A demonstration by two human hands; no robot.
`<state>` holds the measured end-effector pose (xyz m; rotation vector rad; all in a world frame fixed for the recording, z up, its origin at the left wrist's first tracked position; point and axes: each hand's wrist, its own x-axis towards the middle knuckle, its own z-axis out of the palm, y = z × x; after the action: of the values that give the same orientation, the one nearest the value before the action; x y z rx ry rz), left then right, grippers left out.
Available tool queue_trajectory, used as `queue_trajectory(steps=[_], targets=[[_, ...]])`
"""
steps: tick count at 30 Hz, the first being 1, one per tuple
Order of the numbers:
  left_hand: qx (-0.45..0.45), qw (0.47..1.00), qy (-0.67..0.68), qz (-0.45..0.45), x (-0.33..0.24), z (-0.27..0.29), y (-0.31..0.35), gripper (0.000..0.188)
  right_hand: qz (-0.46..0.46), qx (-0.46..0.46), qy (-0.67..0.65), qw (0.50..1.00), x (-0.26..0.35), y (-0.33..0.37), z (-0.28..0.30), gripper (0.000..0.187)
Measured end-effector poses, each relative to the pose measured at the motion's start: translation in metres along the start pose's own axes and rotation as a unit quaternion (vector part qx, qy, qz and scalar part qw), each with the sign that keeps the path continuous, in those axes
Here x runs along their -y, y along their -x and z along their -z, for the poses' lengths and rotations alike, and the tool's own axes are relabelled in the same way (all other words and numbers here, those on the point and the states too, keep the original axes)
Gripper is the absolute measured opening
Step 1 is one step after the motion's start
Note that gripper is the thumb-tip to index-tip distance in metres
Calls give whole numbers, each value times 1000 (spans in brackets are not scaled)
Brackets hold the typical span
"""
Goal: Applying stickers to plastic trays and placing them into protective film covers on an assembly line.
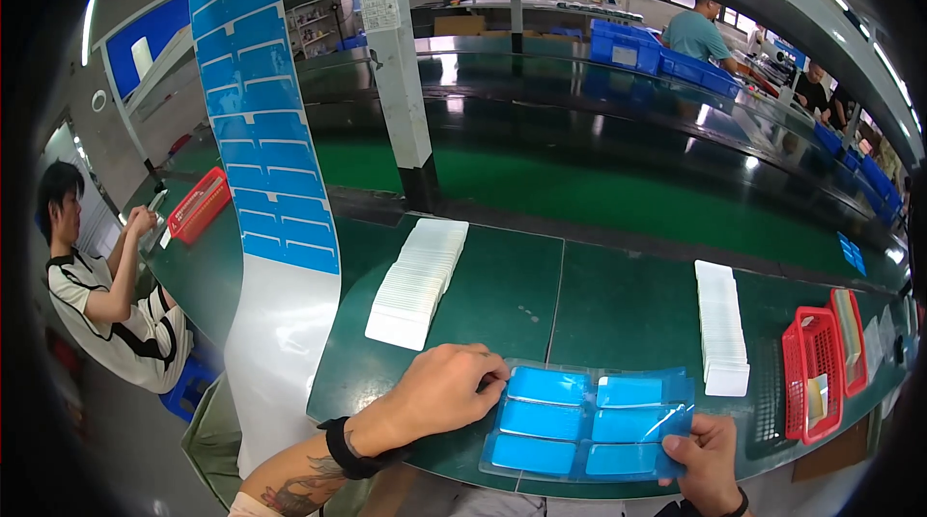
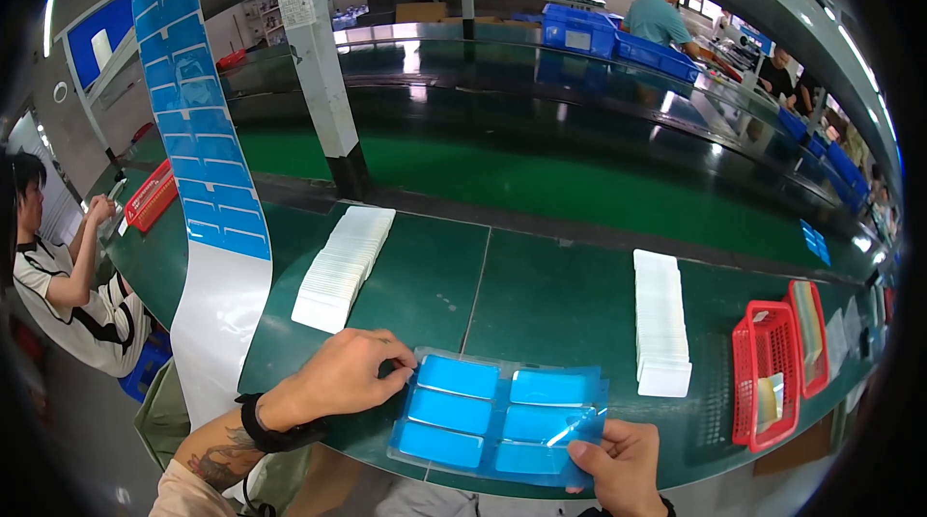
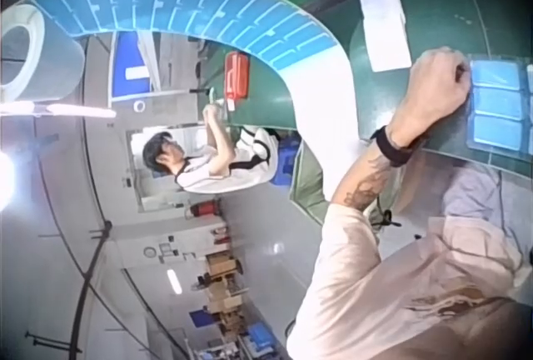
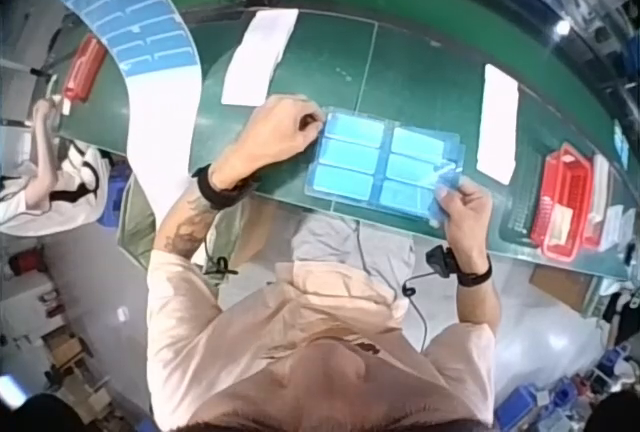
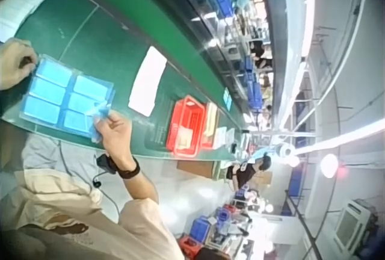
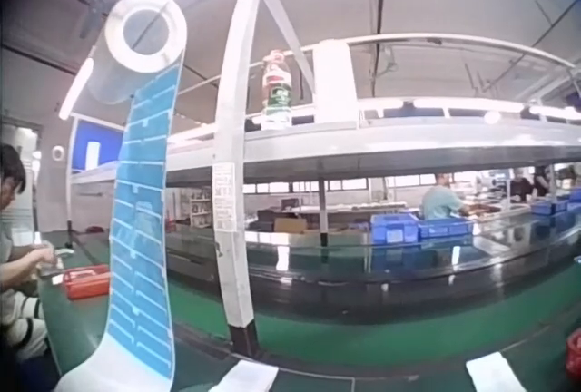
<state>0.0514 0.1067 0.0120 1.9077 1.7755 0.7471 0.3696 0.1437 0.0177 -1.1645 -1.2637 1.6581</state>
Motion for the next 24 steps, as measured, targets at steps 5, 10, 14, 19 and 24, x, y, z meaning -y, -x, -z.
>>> queue_trajectory(steps=[5, 10, 14, 19, 24], targets=[[-24, 1000, 10, -4, 7, 3, -1, 13, -34, 30, 67, 997, 9, 8, 9, 27], [1, 1000, 18, 22, 6, 3, -1, 14, 6, 13, 4, 1000, 1, -4, -1, 16], [17, 1000, 6, 1, 2, 1, -1, 14, 6, 7, 11, 1000, 2, -2, -3, 17], [26, 1000, -6, 7, 5, -6, -3, 14, 7, 16, 16, 1000, -2, -5, 1, 17], [54, 998, -15, 18, 7, -4, -7, 13, 13, 3, 29, 1000, -1, 4, 3, 20]])
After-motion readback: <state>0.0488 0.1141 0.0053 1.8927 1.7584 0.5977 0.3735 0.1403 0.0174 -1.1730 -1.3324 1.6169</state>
